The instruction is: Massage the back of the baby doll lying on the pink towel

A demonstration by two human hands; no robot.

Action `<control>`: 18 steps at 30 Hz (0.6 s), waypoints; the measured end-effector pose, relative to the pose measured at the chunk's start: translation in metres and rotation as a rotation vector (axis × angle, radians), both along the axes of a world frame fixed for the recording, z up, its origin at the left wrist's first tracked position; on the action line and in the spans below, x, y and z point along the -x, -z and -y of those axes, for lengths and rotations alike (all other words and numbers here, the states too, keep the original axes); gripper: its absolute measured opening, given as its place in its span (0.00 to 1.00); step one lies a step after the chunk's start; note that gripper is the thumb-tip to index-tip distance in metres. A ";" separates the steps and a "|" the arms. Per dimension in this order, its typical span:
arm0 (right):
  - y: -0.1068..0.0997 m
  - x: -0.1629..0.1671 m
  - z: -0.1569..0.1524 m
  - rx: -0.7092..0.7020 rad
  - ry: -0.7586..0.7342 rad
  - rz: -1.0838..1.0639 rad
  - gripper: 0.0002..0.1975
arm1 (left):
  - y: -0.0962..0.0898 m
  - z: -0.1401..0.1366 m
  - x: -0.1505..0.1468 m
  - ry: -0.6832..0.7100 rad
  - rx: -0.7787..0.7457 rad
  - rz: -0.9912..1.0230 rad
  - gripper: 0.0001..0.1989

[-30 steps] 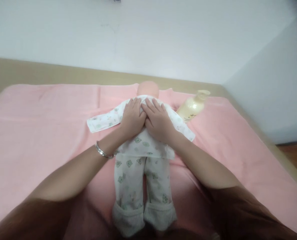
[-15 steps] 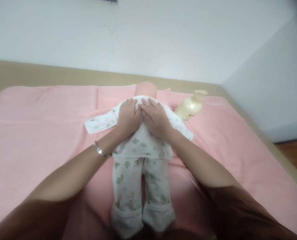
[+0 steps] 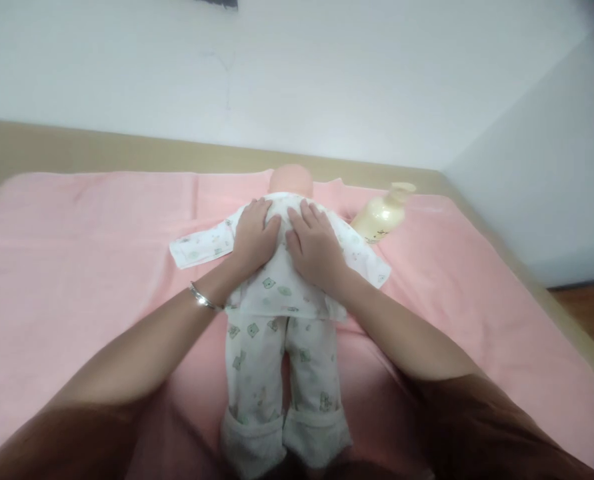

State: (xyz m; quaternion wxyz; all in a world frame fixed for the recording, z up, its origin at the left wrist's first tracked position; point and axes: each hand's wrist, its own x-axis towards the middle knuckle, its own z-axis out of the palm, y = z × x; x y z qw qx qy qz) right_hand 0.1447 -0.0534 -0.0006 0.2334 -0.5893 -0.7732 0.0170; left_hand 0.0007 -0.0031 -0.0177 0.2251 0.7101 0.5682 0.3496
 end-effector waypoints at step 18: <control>0.002 -0.021 -0.030 0.128 0.077 0.004 0.28 | -0.006 0.020 -0.008 0.050 -0.149 -0.264 0.28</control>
